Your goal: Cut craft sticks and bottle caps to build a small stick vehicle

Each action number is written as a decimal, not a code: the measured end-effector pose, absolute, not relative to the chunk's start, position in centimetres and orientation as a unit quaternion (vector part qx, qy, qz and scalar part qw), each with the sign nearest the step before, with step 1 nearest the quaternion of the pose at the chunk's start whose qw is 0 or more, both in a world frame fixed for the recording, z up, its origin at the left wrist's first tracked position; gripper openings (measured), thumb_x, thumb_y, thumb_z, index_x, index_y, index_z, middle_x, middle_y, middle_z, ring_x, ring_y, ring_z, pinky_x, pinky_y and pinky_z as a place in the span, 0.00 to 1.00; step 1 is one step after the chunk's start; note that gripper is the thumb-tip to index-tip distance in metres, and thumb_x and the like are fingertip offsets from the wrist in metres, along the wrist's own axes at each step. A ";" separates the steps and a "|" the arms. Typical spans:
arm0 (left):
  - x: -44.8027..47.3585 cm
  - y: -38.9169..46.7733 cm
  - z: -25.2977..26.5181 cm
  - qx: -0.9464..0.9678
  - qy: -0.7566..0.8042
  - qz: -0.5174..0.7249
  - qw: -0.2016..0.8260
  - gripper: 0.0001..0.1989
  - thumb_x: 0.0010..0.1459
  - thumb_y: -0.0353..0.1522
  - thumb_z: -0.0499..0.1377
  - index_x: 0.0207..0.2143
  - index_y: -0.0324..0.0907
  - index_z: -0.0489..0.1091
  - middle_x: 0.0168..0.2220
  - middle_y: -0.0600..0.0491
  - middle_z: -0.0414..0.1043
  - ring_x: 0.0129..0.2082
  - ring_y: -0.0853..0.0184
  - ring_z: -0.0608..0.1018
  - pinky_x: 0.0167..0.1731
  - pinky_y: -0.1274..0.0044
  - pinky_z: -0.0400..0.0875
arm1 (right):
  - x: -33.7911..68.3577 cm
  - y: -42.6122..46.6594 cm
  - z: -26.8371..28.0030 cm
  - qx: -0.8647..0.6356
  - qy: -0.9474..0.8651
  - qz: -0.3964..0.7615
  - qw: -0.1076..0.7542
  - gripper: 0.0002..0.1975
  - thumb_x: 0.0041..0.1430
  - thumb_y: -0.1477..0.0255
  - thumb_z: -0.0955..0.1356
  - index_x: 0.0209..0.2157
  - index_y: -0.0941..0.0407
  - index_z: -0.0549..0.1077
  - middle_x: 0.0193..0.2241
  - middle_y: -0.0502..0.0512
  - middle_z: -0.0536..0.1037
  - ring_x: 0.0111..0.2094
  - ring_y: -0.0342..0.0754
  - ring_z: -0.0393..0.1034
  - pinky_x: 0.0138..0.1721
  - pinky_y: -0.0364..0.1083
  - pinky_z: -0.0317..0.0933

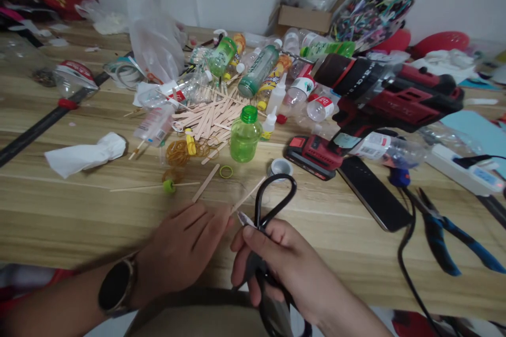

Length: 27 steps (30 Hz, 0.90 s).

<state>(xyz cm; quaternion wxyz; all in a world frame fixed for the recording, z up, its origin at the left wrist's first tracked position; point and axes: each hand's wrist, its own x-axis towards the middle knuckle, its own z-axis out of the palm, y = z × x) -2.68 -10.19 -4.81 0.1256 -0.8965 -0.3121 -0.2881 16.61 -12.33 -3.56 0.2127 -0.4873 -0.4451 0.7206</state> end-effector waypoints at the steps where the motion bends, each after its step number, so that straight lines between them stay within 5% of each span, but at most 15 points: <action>1: -2.7 -10.1 -4.8 -0.896 -0.316 -0.287 0.120 0.12 0.69 0.24 0.45 0.46 0.29 0.66 0.25 0.52 0.74 0.23 0.64 0.74 0.24 0.71 0.68 | 16.6 -12.4 -3.9 -0.486 -0.425 0.733 0.214 0.26 0.64 0.48 0.62 0.31 0.57 0.72 0.18 0.53 0.75 0.12 0.41 0.63 0.11 0.36 0.41; 3: -2.5 -10.2 -4.8 -0.893 -0.330 -0.291 0.091 0.11 0.69 0.25 0.46 0.46 0.30 0.66 0.25 0.52 0.73 0.24 0.64 0.74 0.24 0.71 0.68 | 16.9 -12.4 -4.6 -0.513 -0.536 0.619 0.257 0.24 0.68 0.52 0.62 0.30 0.57 0.73 0.18 0.54 0.75 0.14 0.43 0.65 0.12 0.37 0.47; 5: -2.2 -10.4 -4.8 -0.888 -0.356 -0.289 0.041 0.10 0.68 0.24 0.46 0.44 0.33 0.67 0.26 0.52 0.73 0.25 0.64 0.75 0.25 0.72 0.70 | 17.6 -12.2 -5.3 -0.514 -0.735 0.335 0.289 0.21 0.72 0.63 0.60 0.33 0.58 0.77 0.23 0.57 0.78 0.22 0.47 0.73 0.18 0.41 0.61; 7: -1.9 -10.7 -4.8 -0.883 -0.381 -0.273 -0.002 0.09 0.66 0.22 0.48 0.39 0.36 0.67 0.26 0.52 0.73 0.25 0.64 0.75 0.26 0.72 0.71 | 18.4 -11.9 -5.6 -0.463 -0.848 0.050 0.254 0.17 0.71 0.73 0.58 0.43 0.61 0.78 0.33 0.62 0.82 0.32 0.53 0.77 0.26 0.46 0.69; 9: -1.7 -10.9 -4.8 -0.881 -0.393 -0.261 -0.007 0.10 0.63 0.20 0.49 0.36 0.38 0.67 0.26 0.52 0.73 0.25 0.64 0.75 0.26 0.72 0.71 | 18.8 -11.5 -5.3 -0.431 -0.873 -0.058 0.222 0.19 0.71 0.77 0.56 0.48 0.64 0.76 0.35 0.63 0.82 0.34 0.54 0.77 0.28 0.48 0.70; 11: -1.7 -10.8 -4.8 -0.886 -0.380 -0.264 0.034 0.09 0.63 0.20 0.49 0.38 0.36 0.67 0.25 0.52 0.73 0.24 0.64 0.75 0.25 0.72 0.70 | 18.5 -11.2 -4.8 -0.460 -0.849 0.052 0.256 0.20 0.72 0.74 0.57 0.40 0.62 0.79 0.30 0.61 0.81 0.29 0.51 0.76 0.24 0.45 0.67; 14: -2.2 -10.3 -5.0 -0.894 -0.336 -0.273 0.112 0.09 0.67 0.24 0.48 0.44 0.31 0.67 0.26 0.51 0.74 0.24 0.64 0.74 0.24 0.71 0.69 | 17.5 -11.3 -4.1 -0.510 -0.659 0.491 0.253 0.26 0.71 0.58 0.60 0.26 0.59 0.76 0.19 0.56 0.76 0.16 0.43 0.67 0.15 0.39 0.52; 16: -2.6 -9.9 -5.1 -0.902 -0.306 -0.271 0.139 0.11 0.68 0.25 0.48 0.46 0.28 0.66 0.27 0.49 0.75 0.24 0.65 0.74 0.25 0.71 0.68 | 17.0 -11.6 -3.9 -0.493 -0.456 0.709 0.215 0.26 0.64 0.50 0.65 0.28 0.58 0.73 0.17 0.53 0.73 0.13 0.40 0.61 0.12 0.37 0.41; 18: -2.8 -9.7 -5.2 -0.905 -0.294 -0.270 0.147 0.11 0.68 0.25 0.48 0.47 0.27 0.66 0.26 0.49 0.74 0.23 0.65 0.74 0.24 0.71 0.67 | 16.8 -11.9 -4.1 -0.486 -0.361 0.767 0.212 0.25 0.60 0.47 0.66 0.33 0.57 0.72 0.18 0.53 0.74 0.12 0.40 0.61 0.11 0.36 0.38; 20: -2.8 -9.7 -5.1 -0.906 -0.307 -0.271 0.112 0.10 0.68 0.24 0.47 0.46 0.29 0.66 0.25 0.51 0.73 0.23 0.64 0.74 0.24 0.71 0.67 | 17.2 -12.1 -4.6 -0.518 -0.494 0.661 0.227 0.23 0.66 0.51 0.63 0.32 0.57 0.73 0.20 0.54 0.76 0.14 0.42 0.65 0.11 0.37 0.44; 24: -1.9 -10.4 -4.7 -0.890 -0.380 -0.251 0.008 0.08 0.64 0.22 0.50 0.42 0.35 0.67 0.25 0.52 0.73 0.25 0.62 0.76 0.25 0.70 0.71 | 18.9 -11.7 -5.7 -0.497 -0.819 0.132 0.254 0.19 0.72 0.66 0.59 0.42 0.58 0.79 0.33 0.61 0.82 0.31 0.53 0.77 0.25 0.46 0.68; 27: -1.5 -10.6 -4.7 -0.891 -0.392 -0.230 0.013 0.09 0.62 0.20 0.50 0.40 0.36 0.67 0.26 0.50 0.74 0.25 0.61 0.77 0.26 0.69 0.71 | 19.4 -11.2 -5.6 -0.485 -0.830 0.110 0.252 0.17 0.71 0.68 0.60 0.45 0.59 0.79 0.34 0.62 0.82 0.35 0.55 0.77 0.29 0.48 0.70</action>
